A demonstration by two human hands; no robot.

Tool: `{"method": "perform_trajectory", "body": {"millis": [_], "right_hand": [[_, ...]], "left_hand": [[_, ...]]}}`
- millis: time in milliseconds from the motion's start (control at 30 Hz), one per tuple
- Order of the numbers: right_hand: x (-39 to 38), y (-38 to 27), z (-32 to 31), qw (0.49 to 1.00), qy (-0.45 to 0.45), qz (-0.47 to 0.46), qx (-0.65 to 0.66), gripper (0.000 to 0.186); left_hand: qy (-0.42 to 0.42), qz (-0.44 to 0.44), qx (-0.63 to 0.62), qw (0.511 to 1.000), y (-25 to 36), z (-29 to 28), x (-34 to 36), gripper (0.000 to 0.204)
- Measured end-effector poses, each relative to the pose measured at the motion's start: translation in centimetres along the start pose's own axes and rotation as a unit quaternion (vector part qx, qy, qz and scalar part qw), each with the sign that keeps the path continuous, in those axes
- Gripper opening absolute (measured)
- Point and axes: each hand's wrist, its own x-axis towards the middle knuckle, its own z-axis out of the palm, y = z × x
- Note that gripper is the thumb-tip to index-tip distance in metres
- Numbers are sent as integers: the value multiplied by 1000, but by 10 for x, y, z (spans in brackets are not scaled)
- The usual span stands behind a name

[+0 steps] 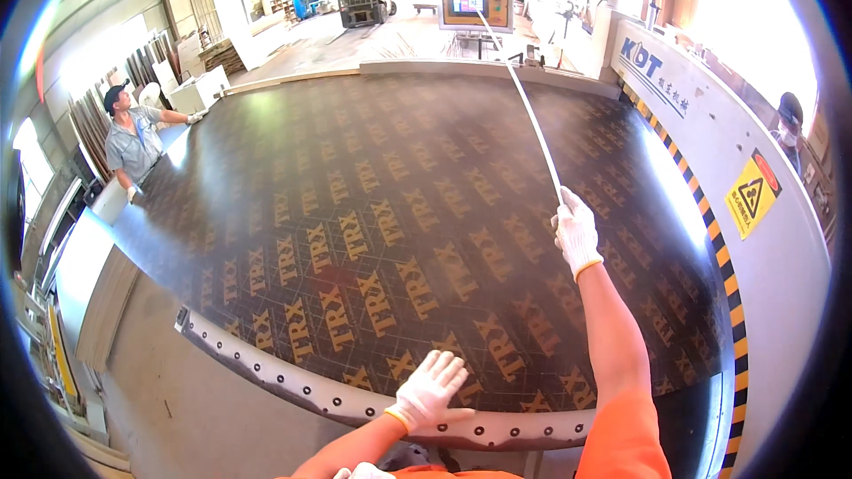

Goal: The person, alongside a coworker, carries large wooden panels from a stack, places them onto a cutting machine table, and pushes them into the machine.

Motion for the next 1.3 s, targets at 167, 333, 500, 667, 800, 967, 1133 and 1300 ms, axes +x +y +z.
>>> {"method": "perform_trajectory", "body": {"millis": [167,333,500,667,800,967,1133,1300], "right_hand": [[15,-16,40,1000,3,-13,-8,48],[31,-28,62,999,10,-29,-12,49],[32,-30,62,999,24,-6,-23,49],[33,-20,41,1000,23,3,19,49],[19,-25,28,999,39,8,19,49],[22,-19,9,999,46,16,23,50],[23,-20,8,999,46,18,15,50],[26,-22,19,999,37,20,3,50]], "left_hand": [[19,6,-29,999,-4,1,-2,81],[10,9,-37,999,-7,-2,-3,81],[15,10,-50,999,-10,-2,-1,79],[5,11,-46,999,-9,-3,-1,79],[-12,7,-38,999,-7,-6,-1,81],[-38,-16,-30,999,-3,-10,4,88],[-56,-21,-23,998,-3,-9,4,89],[-51,-27,-21,998,-4,-8,0,89]]}}
